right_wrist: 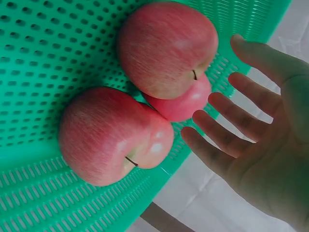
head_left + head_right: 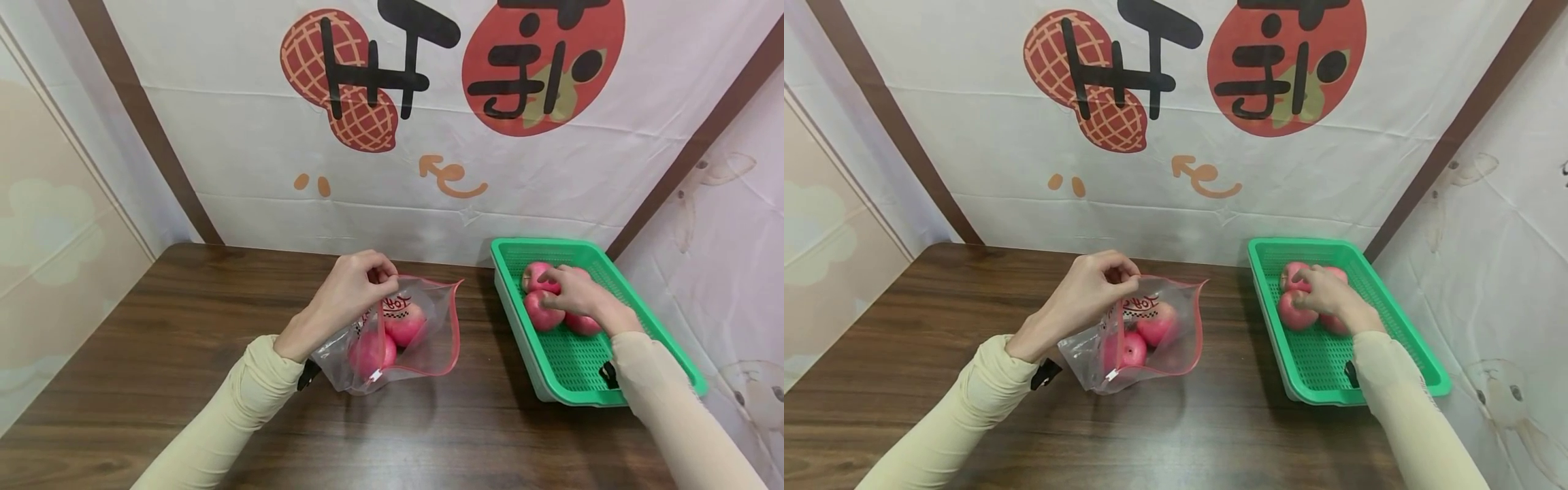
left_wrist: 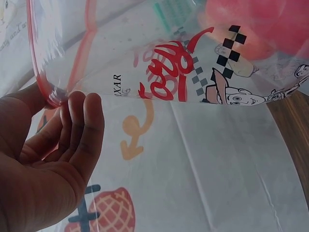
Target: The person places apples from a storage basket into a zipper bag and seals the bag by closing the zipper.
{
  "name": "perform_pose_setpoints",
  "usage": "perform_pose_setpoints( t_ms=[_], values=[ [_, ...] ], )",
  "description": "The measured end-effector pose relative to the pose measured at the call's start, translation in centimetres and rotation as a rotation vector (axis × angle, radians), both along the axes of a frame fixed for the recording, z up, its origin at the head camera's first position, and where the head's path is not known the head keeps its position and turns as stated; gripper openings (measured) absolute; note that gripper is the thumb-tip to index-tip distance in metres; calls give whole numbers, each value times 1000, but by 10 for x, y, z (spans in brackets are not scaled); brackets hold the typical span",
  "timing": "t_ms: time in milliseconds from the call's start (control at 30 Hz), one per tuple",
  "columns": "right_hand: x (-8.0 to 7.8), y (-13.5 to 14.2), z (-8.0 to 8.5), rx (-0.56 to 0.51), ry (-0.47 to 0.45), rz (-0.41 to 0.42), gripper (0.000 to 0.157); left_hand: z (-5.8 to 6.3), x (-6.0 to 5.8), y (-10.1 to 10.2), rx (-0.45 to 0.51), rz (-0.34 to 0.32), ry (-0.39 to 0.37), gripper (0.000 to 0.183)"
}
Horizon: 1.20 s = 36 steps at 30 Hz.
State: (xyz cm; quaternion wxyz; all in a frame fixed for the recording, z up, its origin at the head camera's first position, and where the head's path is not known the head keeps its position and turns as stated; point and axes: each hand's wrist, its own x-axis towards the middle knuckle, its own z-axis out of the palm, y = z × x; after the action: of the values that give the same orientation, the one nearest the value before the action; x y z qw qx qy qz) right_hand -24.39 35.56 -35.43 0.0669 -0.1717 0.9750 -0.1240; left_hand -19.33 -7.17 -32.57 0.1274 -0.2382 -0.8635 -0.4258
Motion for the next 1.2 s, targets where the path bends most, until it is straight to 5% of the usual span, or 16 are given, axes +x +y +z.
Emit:
perform_pose_setpoints(
  t_ms=[800, 1200],
  values=[
    [-5, -4, -23, 49, -115, -77, 73, -1, 0, 2, 10, -1, -27, 8],
    [-5, -5, -28, 93, -107, -88, 65, -3, -3, 3, 15, -8, -28, 10]
  ],
)
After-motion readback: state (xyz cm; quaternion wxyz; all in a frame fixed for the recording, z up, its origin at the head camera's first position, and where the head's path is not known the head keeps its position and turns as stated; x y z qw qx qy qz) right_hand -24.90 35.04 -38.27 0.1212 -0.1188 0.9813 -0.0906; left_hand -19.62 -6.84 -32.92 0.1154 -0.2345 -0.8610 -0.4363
